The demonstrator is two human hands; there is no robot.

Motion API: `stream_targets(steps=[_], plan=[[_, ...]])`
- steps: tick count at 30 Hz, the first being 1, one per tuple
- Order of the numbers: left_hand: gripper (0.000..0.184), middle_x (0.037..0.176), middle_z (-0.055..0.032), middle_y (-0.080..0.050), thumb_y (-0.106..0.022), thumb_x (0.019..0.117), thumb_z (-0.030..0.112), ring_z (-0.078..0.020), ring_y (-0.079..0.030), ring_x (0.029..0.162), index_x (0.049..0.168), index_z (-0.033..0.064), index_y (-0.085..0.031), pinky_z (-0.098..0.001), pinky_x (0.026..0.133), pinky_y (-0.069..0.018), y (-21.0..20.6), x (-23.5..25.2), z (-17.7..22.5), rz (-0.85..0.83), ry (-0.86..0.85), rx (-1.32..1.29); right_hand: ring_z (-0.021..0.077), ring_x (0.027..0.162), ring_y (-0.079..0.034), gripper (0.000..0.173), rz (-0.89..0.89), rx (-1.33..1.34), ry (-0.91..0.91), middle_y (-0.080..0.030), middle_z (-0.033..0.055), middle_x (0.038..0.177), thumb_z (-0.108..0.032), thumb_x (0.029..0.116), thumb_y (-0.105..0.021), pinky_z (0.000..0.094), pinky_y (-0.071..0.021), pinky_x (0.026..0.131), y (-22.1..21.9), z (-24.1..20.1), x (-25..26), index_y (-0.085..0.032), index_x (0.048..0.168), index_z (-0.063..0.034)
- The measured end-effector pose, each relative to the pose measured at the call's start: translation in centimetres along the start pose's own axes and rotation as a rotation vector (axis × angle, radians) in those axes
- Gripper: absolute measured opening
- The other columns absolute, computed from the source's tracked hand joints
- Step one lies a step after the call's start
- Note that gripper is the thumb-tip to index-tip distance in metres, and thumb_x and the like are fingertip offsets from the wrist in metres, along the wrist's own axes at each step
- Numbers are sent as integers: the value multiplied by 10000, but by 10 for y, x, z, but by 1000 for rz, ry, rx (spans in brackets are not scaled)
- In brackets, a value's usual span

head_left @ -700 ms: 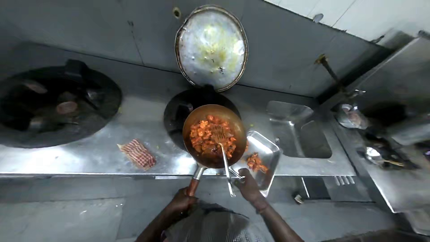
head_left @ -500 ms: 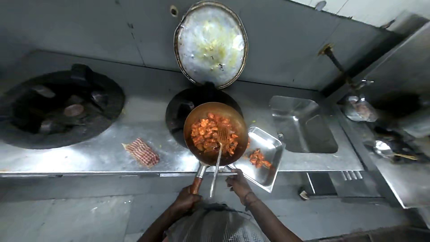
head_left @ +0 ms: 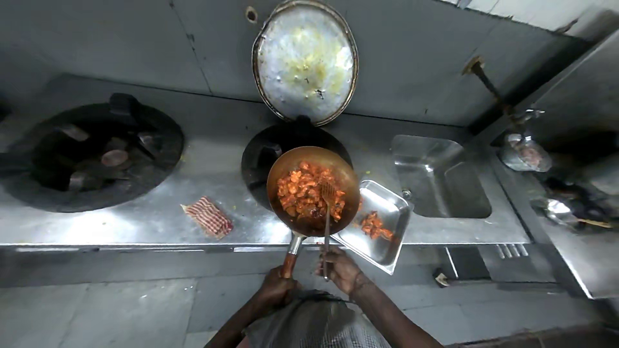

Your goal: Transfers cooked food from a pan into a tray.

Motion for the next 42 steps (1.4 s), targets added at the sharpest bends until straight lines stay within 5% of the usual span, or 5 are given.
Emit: stream_targets(steps=[10, 18, 25, 30, 42], plan=[[470, 854, -128, -657, -805, 835, 175, -212, -645, 635, 1205, -14, -586, -392, 606, -579, 12, 14, -13, 48, -42, 102, 361, 924, -712, 464, 553, -1237, 310, -732, 191, 1073, -110, 999, -622, 594, -557, 844, 97, -128, -84, -571, 1458, -159], [500, 889, -143, -669, -820, 810, 205, -230, -662, 683, 1197, -20, -599, -414, 653, -587, 18, 18, -19, 59, -68, 124, 397, 977, -701, 210, 648, -1788, 44, -738, 156, 1053, -277, 983, -644, 641, -542, 781, 94, -195, -105, -752, 1147, -203], [477, 890, -135, -660, -805, 829, 193, -217, -649, 690, 1199, -21, -594, -405, 662, -577, 24, 11, -6, 44, -41, 176, 383, 1079, -665, 273, 356, -1487, 116, -706, 222, 1139, -228, 1011, -606, 599, -500, 985, 123, -106, -1, -744, 1147, -36], [447, 863, -122, -638, -797, 841, 166, -206, -616, 649, 1193, -21, -592, -392, 625, -556, 25, 8, 2, 39, -17, 179, 228, 679, -632, 256, 405, -943, 115, -695, 124, 860, -182, 1020, -576, 430, -537, 649, 93, -27, 27, -724, 1204, -86], [327, 702, -57, -586, -757, 876, 79, -136, -555, 499, 1127, 2, -561, -282, 469, -499, 20, -2, 11, 32, 52, 36, 151, 640, -614, 271, 432, -748, 308, -687, 71, 794, -133, 1017, -572, 358, -535, 643, 109, 15, 25, -729, 1233, -88]])
Point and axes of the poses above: each hand's wrist, its own x-axis towards the middle knuckle, its own y-axis out of the back of the hand, z = x × y, the point moved 1 cm from there along x, towards the middle knuckle
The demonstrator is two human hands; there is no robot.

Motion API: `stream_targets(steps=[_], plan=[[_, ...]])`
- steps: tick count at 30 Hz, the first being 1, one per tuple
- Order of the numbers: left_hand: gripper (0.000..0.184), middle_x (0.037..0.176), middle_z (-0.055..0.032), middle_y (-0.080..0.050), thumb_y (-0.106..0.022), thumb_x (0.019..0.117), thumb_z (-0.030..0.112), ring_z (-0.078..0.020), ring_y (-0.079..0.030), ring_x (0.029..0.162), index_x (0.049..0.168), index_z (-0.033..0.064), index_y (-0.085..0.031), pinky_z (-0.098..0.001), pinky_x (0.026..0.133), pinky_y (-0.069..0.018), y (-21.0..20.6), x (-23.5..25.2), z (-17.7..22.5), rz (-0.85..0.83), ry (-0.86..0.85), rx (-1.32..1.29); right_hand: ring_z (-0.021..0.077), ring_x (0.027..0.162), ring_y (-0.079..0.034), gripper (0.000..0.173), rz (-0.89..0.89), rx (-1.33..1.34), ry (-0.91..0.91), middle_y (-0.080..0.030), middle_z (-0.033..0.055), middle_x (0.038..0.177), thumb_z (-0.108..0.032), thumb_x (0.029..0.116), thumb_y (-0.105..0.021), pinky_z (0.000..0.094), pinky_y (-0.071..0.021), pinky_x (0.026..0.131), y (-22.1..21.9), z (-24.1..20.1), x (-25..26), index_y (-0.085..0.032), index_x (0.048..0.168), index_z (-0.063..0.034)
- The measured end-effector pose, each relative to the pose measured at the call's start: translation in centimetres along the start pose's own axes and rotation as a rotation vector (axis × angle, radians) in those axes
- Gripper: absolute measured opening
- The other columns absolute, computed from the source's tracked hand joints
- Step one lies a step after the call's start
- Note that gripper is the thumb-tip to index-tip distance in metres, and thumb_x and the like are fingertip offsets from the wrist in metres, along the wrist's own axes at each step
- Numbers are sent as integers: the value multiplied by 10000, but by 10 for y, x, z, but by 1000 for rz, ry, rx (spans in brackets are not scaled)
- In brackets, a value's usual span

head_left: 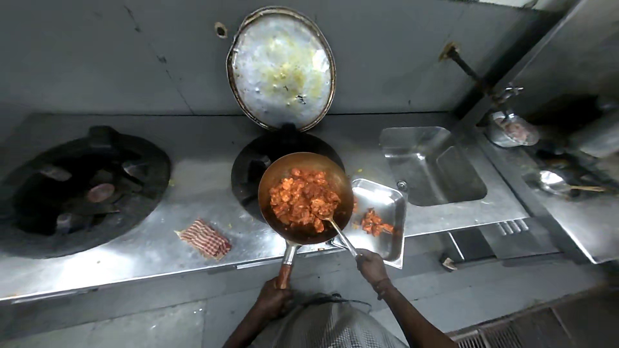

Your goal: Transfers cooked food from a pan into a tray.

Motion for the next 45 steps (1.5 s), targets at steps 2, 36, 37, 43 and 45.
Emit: stream_targets(steps=[2, 36, 37, 43, 45], plan=[[302, 685, -52, -578, -746, 889, 71, -131, -547, 486, 1116, 5, -559, -274, 458, -495, 1, -2, 0, -5, -10, -19, 142, 628, -611, 275, 1, 37, -1, -688, 70, 787, -129, 1017, -577, 346, -532, 627, -2, 5, -2, -724, 1245, -82], [249, 691, -44, -594, -725, 888, 68, -119, -550, 499, 1078, -1, -579, -266, 463, -483, 4, -1, -4, 6, -86, -11, 417, 947, -705, 339, 543, -428, -118, -729, 208, 1102, -118, 1056, -536, 642, -539, 827, 162, -18, -71, -644, 1376, -91], [255, 708, -42, -595, -726, 889, 77, -118, -552, 516, 1085, -1, -582, -271, 481, -487, 3, -2, -2, 2, -86, 7, 377, 836, -699, 324, 504, -329, -69, -730, 192, 1009, -104, 1055, -544, 603, -554, 756, 164, -21, -71, -631, 1363, -55], [330, 770, -61, -614, -752, 882, 164, -145, -579, 580, 1121, -3, -596, -323, 542, -515, 9, 1, -6, -25, -96, 70, 326, 744, -686, 260, 194, -504, 47, -726, 148, 893, -99, 1016, -601, 571, -548, 695, 159, -77, -64, -696, 1258, -108], [327, 780, -67, -623, -748, 881, 168, -151, -588, 589, 1122, -2, -605, -334, 549, -524, 8, 2, -8, -20, -100, 70, 374, 897, -710, 318, 115, -744, 20, -747, 149, 979, -169, 997, -609, 629, -536, 794, 158, -107, -62, -704, 1296, -221]])
Point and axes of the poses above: each hand's wrist, its own x-axis towards the middle knuckle, its own y-axis out of the back of the hand, z = x × y, the point moved 1 cm from there along x, towards the middle knuckle
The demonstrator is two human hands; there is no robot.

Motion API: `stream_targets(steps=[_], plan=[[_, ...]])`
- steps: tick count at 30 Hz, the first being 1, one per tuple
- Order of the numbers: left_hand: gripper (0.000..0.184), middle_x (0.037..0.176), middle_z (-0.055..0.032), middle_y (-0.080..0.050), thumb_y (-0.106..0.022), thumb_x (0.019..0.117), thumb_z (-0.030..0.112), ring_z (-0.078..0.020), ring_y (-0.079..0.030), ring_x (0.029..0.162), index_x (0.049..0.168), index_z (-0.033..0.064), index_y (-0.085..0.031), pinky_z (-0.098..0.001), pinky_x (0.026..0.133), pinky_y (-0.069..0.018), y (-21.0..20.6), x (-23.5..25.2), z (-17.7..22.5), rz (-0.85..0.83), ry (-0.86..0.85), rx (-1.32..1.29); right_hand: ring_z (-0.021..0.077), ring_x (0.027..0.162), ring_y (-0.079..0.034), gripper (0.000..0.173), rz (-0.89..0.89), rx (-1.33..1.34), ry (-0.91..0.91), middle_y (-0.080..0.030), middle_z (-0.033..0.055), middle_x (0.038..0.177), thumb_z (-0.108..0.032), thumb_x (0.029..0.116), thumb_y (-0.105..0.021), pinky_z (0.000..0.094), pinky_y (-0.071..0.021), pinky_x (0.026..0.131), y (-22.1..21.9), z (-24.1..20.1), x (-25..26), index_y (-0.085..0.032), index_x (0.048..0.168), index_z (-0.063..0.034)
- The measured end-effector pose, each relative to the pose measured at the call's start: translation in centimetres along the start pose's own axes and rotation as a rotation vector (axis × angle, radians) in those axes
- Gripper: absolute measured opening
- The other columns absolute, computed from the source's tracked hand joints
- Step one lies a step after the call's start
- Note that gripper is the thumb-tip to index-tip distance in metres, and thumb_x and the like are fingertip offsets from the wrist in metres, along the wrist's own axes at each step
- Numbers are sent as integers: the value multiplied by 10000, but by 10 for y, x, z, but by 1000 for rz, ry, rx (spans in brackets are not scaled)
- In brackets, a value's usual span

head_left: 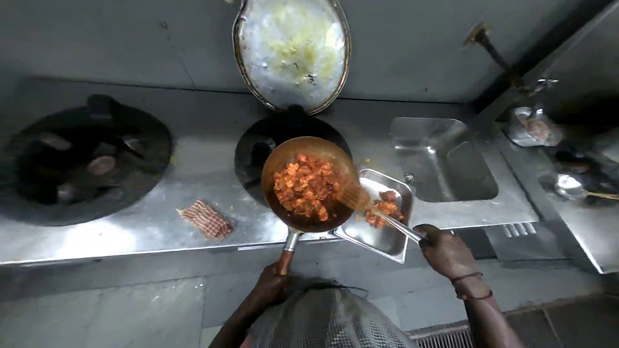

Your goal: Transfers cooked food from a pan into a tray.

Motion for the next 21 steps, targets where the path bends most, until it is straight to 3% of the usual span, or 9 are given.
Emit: stream_targets(steps=[2, 7, 9, 11, 14, 16, 21], plan=[[337, 803, -77, -629, -733, 894, 156, -159, -598, 602, 1154, -14, -601, -343, 567, -539, -1, 0, 0, -1, -5, -6, 382, 962, -709, 277, -73, -144, 28, -754, 138, 1028, -245, 1004, -613, 638, -533, 822, 17, -18, 5, -728, 1255, -257], [364, 788, -74, -625, -763, 859, 169, -162, -602, 599, 1131, -11, -603, -342, 559, -540, -1, 5, -8, -5, -23, -47, 357, 956, -699, 207, -255, -310, 81, -739, 127, 1013, -301, 1010, -615, 612, -541, 793, 32, -37, 35, -771, 1088, -190], [397, 824, -88, -638, -771, 862, 188, -172, -619, 626, 1157, -13, -597, -352, 588, -556, -1, 7, -8, -11, -10, -26, 359, 946, -687, 243, -364, -249, 137, -723, 168, 1004, -280, 1021, -608, 602, -532, 835, 4, -32, 60, -759, 1044, -90], [418, 864, -102, -651, -766, 867, 203, -182, -632, 667, 1182, -18, -600, -371, 632, -566, -1, 7, -7, -12, -10, 12, 366, 1005, -673, 275, -433, -130, 184, -710, 207, 1061, -242, 1041, -583, 592, -507, 931, -39, -31, 76, -741, 1082, -20], [433, 882, -110, -653, -772, 855, 223, -200, -637, 707, 1177, -15, -607, -401, 669, -564, 0, 8, -7, -11, -21, 37, 327, 916, -692, 265, -368, 141, 86, -725, 182, 1009, -224, 1019, -589, 553, -540, 873, -108, -56, 69, -739, 1134, -39], [424, 853, -102, -645, -772, 854, 222, -193, -630, 669, 1164, -10, -599, -386, 631, -562, 0, 7, -7, -19, -16, 19, 314, 847, -689, 258, -340, 293, 31, -720, 169, 962, -227, 1019, -583, 537, -552, 805, -145, -75, 57, -732, 1135, -51], [377, 785, -74, -628, -754, 872, 188, -165, -604, 591, 1148, -7, -587, -341, 558, -542, 1, 4, -1, -46, 9, -19, 280, 888, -697, 236, -231, 345, 29, -730, 128, 977, -211, 1028, -580, 505, -552, 842, -172, -83, 42, -743, 1126, -71]])
Point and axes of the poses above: each hand's wrist, its own x-axis towards the middle knuckle, its own y-axis out of the back of the hand, z = x × y, the point moved 1 cm from there along x, towards the middle knuckle
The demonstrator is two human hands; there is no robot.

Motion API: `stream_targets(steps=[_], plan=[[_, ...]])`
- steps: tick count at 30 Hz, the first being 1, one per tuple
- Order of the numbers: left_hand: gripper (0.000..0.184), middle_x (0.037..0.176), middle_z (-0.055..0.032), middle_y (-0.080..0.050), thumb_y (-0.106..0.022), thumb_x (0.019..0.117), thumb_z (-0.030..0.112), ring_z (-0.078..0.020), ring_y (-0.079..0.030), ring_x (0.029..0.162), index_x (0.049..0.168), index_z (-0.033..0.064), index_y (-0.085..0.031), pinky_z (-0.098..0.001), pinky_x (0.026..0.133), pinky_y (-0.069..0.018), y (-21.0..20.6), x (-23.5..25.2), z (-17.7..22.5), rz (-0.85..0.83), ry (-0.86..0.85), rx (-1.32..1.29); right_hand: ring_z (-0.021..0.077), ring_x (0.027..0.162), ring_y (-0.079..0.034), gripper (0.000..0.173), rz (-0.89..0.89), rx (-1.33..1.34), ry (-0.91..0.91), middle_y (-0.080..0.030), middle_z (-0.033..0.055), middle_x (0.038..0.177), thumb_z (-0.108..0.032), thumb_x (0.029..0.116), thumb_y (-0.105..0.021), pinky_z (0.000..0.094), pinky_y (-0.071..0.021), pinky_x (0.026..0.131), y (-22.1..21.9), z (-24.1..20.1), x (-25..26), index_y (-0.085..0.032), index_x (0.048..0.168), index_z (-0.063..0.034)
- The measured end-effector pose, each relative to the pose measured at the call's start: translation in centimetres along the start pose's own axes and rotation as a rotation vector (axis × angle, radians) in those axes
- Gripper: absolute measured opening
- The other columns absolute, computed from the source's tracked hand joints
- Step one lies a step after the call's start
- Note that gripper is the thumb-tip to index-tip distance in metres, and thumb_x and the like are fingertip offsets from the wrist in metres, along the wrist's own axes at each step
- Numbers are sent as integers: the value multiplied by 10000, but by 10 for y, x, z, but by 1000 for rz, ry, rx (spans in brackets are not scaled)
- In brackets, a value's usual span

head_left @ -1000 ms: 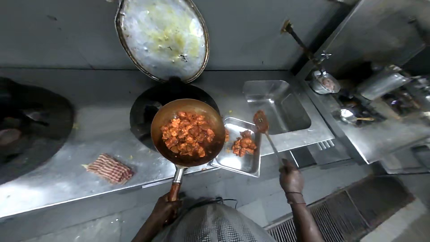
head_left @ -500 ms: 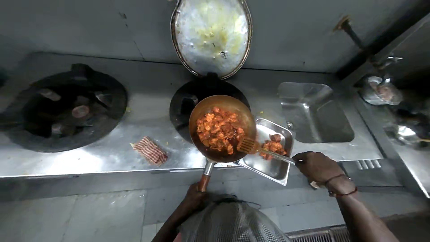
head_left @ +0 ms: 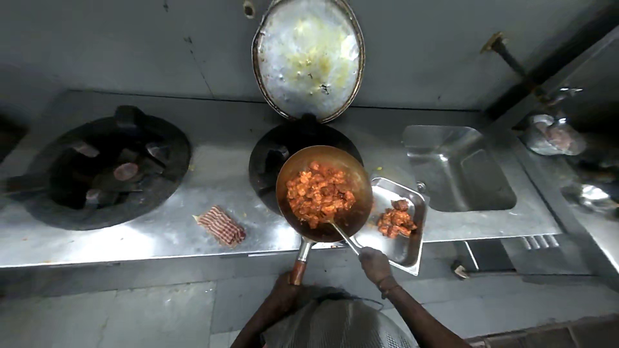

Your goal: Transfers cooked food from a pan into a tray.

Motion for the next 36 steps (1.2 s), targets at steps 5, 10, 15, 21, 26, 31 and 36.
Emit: stream_targets(steps=[5, 10, 15, 21, 26, 31, 36], plan=[[330, 705, -48, -591, -753, 876, 145, -140, -565, 512, 1115, 18, -564, -293, 483, -508, 0, -5, 5, -12, 52, -92, 245, 831, -693, 242, 48, 112, 28, -729, 107, 936, -217, 1024, -593, 481, -562, 830, -8, 27, -3, -741, 1160, -81], [326, 682, -48, -570, -742, 888, 115, -137, -550, 487, 1127, 13, -546, -282, 456, -497, -1, -9, 14, 8, 91, -128, 233, 801, -697, 248, 65, 161, 40, -734, 88, 894, -221, 1025, -590, 478, -567, 821, -12, 37, -1, -744, 1177, -100], [286, 662, -38, -548, -733, 904, 90, -127, -530, 469, 1109, 26, -543, -268, 432, -481, -2, -14, 19, 20, 107, -143, 211, 747, -686, 245, 71, 253, 61, -729, 85, 871, -197, 1017, -600, 446, -574, 759, -5, 42, -8, -740, 1184, -86], [235, 668, -44, -553, -691, 926, 38, -120, -528, 474, 1108, -2, -549, -262, 433, -482, -4, -13, 17, 51, 96, -108, 173, 668, -639, 236, 129, 389, 23, -700, 84, 827, -182, 1029, -597, 374, -554, 669, 38, 44, -37, -730, 1179, -59], [198, 650, -45, -549, -695, 920, 31, -126, -529, 466, 1052, 8, -550, -268, 431, -486, -3, -14, 17, 59, 93, -116, 222, 723, -684, 251, 279, 242, -105, -731, 96, 889, -230, 1023, -624, 447, -578, 710, 95, 63, -68, -734, 1203, -95], [206, 656, -38, -543, -695, 934, 57, -122, -524, 463, 1078, 18, -553, -266, 432, -486, -6, -18, 24, 30, 95, -100, 406, 1028, -709, 322, 421, -197, -245, -740, 188, 1127, -218, 1028, -583, 627, -538, 880, 129, 77, -81, -693, 1322, -144], [248, 681, -40, -556, -709, 923, 71, -128, -534, 474, 1114, 23, -557, -273, 438, -492, -3, -16, 21, 19, 89, -105, 446, 1074, -689, 389, 515, -427, -279, -683, 204, 1275, -120, 991, -579, 651, -553, 827, 130, 96, -64, -670, 1363, -185]])
Point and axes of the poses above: each hand's wrist, its own x-axis towards the middle knuckle, its own y-axis out of the back of the hand, z = x × y, the point moved 1 cm from there along x, towards the middle knuckle
